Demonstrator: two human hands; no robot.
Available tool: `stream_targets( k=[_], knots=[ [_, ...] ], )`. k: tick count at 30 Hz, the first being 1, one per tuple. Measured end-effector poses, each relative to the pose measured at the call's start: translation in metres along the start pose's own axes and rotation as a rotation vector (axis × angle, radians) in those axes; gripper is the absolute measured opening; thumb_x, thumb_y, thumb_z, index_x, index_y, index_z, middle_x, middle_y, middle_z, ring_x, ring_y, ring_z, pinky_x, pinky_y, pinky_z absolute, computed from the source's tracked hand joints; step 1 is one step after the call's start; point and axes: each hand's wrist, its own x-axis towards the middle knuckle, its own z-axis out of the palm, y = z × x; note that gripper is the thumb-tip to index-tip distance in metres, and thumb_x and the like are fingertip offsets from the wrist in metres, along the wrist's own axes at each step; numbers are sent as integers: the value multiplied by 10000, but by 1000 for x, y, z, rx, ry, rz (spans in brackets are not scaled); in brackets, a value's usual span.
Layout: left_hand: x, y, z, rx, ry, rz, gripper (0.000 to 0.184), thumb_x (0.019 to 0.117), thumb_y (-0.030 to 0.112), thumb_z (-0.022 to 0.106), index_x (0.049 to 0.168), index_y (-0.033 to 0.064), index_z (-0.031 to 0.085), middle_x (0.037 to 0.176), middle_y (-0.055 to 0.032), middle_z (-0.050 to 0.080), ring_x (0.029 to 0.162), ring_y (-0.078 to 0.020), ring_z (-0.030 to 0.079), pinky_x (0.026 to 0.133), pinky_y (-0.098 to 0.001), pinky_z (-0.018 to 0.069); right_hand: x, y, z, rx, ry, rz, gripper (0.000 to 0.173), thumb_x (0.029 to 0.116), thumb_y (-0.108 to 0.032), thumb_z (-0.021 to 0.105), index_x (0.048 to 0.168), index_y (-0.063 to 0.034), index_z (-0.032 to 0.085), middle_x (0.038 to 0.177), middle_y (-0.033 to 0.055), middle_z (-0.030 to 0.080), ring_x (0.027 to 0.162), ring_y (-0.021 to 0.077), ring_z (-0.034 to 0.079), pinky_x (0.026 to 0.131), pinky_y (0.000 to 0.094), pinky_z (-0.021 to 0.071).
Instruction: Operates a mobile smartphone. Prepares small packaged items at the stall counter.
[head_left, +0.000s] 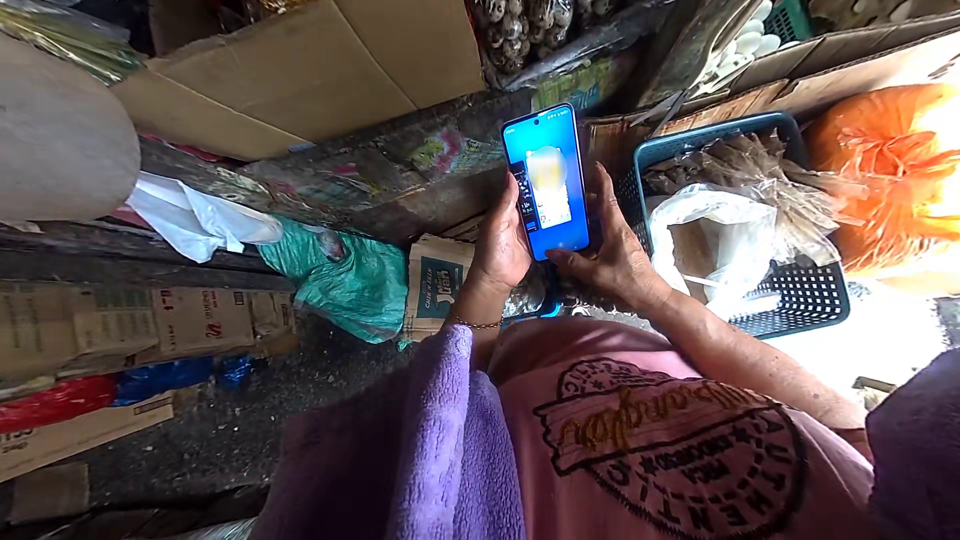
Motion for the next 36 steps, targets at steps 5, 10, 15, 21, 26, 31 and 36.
stream_targets(
  k=[5,10,15,21,26,31,36],
  knots=[
    [0,2,-1,24,29,-26,607,1097,535,140,1501,176,415,1406,-90,585,1300,-233,575,1075,-465,493,10,2,-14,-61,90,-93,1051,871,-391,779,1642,-69,143,1546,189,425,1182,198,637,891,326,596],
    [-1,-2,0,23,10,-47,612,1095,539,129,1505,177,405,1399,-79,586,1298,-209,575,1072,-434,498,24,-5,-20,-358,164,-323,975,883,-377,756,1607,17,238,1646,264,269,1458,331,426,1133,414,450],
    [-3,-8,-3,42,-31,-60,612,1097,528,121,1529,173,370,1423,-87,568,1319,-221,560,1093,-448,482,57,-12,-30,-436,275,-413,939,893,-372,759,1586,47,284,1641,271,286,1499,366,364,1201,455,368],
    [-4,-11,-8,32,-22,-61,601,1104,506,129,1506,155,403,1422,-85,559,1317,-211,551,1095,-440,476,50,-20,-39,-506,169,-446,929,912,-445,711,1594,24,288,1650,268,268,1524,401,300,1223,535,312],
    [-4,-12,-7,52,-15,-81,624,1101,515,112,1540,156,372,1469,-85,531,1350,-210,528,1116,-436,458,44,-24,-32,-721,7,-375,966,865,-487,749,1632,-129,285,1694,217,198,1544,461,210,1130,643,350],
    [-4,-12,-9,39,-60,-98,643,1094,533,100,1557,165,350,1502,-91,505,1371,-226,512,1121,-461,453,63,-27,-50,-631,241,-458,806,967,-467,638,1583,-29,358,1644,241,312,1534,418,274,1198,594,302],
    [-5,-11,-10,52,-38,-98,636,1095,534,115,1568,171,335,1521,-83,488,1375,-223,508,1122,-454,452,51,-17,-53,-577,94,-493,784,945,-402,681,1565,-19,392,1636,276,300,1539,426,257,1261,516,242]
  ],
)
